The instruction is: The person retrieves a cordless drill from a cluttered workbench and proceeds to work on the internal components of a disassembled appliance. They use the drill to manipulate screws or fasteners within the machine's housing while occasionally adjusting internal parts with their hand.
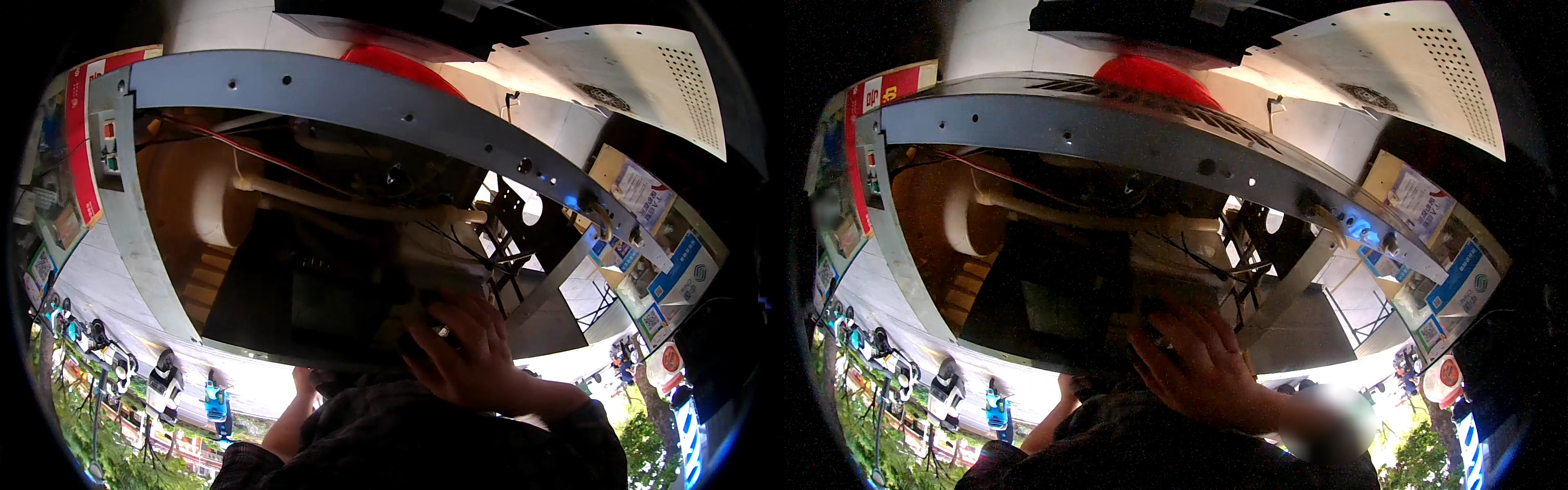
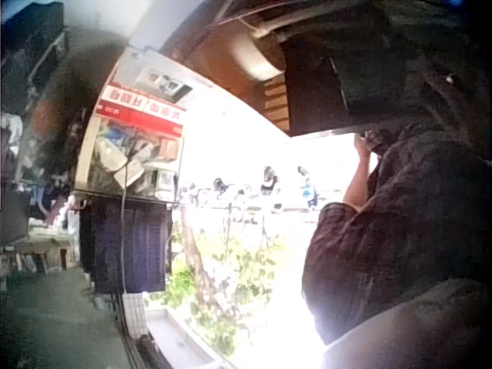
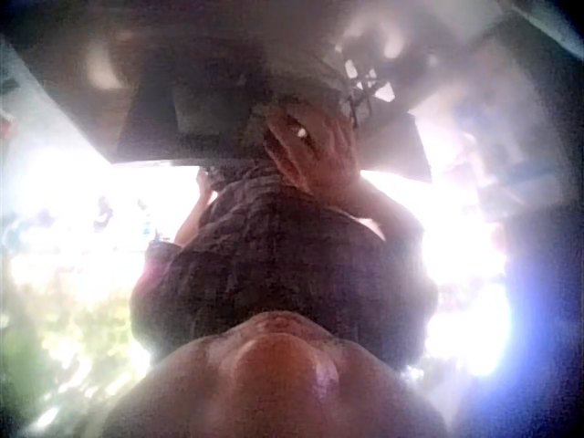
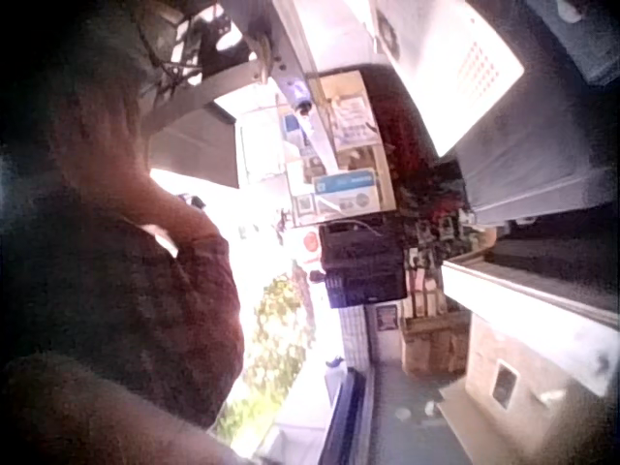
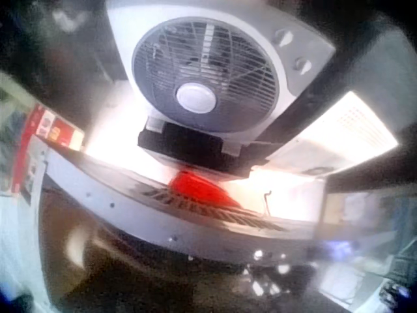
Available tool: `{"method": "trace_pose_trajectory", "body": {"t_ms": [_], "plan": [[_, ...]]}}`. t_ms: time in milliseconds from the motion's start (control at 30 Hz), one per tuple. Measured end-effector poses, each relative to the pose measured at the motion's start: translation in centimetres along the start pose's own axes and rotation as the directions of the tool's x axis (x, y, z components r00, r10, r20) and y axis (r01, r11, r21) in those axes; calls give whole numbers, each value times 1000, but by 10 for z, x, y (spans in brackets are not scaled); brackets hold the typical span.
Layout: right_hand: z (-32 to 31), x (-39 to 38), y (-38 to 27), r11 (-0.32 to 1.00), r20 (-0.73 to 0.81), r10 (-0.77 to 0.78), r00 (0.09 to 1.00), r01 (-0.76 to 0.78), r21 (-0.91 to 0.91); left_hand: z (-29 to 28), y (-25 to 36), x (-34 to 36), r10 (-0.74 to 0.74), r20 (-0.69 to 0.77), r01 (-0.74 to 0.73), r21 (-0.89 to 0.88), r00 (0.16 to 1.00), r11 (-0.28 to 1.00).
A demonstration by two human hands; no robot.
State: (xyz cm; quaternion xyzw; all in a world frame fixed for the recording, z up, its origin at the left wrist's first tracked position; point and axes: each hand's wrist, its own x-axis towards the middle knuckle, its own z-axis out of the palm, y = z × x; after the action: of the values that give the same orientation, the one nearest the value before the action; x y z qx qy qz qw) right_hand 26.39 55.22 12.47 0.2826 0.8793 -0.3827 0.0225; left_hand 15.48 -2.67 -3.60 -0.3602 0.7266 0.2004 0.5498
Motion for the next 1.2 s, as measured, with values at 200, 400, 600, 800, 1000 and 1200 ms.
{"method": "trace_pose_trajectory", "body": {"t_ms": [200,400,600,800,1000,1200], "plan": [[-40,25,15,949,175,99,980,-145,278,-6,-13,8,463,84,-433,530,882,729],[-61,66,30,919,432,174,885,-303,252,-1,-21,19,289,7,-278,292,957,915],[-60,100,42,944,616,125,777,-284,168,1,-17,21,459,24,-373,622,888,688],[-57,118,57,967,761,53,646,-223,122,-6,-16,36,463,-7,-393,518,886,760],[-51,130,61,926,873,226,433,-373,-55,-13,0,37,546,39,-477,540,837,693],[-52,131,56,920,829,180,530,-388,49,-10,18,30,608,84,-482,697,790,530]]}}
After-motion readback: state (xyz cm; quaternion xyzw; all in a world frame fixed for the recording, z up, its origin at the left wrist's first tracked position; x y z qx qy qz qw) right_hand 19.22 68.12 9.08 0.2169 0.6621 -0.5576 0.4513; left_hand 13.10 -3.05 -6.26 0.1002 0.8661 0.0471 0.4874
